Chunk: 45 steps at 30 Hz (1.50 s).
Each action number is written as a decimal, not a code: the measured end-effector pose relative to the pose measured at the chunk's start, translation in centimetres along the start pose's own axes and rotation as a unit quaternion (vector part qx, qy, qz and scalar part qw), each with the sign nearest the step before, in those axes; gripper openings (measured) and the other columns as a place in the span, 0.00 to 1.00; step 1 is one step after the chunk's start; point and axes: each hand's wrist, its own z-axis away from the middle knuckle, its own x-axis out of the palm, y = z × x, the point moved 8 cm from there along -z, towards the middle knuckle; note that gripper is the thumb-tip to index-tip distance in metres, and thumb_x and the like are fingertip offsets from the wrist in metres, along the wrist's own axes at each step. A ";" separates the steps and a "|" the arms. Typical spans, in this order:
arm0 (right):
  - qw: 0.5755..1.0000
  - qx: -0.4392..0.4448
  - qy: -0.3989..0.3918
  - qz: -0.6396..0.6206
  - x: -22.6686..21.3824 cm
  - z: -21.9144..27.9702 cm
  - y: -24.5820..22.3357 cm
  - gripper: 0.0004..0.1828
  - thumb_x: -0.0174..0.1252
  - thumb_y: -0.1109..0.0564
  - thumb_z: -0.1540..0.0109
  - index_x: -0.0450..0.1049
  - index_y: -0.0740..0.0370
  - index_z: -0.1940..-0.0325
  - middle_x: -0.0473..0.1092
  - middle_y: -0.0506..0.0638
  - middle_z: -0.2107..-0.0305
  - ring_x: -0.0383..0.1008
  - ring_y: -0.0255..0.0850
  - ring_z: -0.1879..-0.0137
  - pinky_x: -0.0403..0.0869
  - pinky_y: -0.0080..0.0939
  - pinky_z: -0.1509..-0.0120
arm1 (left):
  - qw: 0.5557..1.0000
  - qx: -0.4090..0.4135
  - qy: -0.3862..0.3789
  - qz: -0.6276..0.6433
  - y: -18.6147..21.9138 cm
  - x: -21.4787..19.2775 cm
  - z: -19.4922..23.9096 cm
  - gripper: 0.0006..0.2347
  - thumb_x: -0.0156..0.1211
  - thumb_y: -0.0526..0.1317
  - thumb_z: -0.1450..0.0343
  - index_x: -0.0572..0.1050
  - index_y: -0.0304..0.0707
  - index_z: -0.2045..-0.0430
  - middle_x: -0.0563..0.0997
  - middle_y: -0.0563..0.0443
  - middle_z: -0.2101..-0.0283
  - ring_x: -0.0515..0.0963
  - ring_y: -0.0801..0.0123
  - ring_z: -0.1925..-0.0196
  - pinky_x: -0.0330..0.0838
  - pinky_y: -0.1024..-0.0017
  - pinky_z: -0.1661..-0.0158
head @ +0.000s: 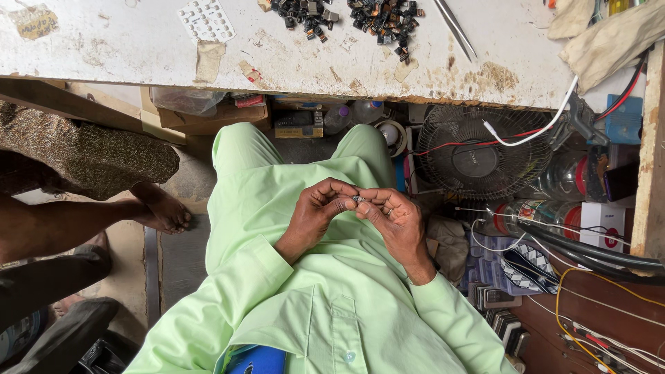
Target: The person disassembles a smartphone, removes the battery, and uses tweezers to handle small electronic components on a cluttered workbench. They then reassemble the phone and test the screen functionality.
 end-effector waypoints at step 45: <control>0.999 -0.021 0.039 0.007 0.6 -0.8 -7.9 0.16 0.62 0.63 0.36 0.73 0.71 0.45 0.76 0.53 0.62 0.76 0.35 0.59 0.75 0.35 0.52 | 0.973 0.131 -0.039 -0.185 10.3 4.5 1.9 0.17 0.58 0.25 0.28 0.69 0.30 0.45 0.80 0.44 0.44 0.82 0.63 0.47 0.79 0.68 0.48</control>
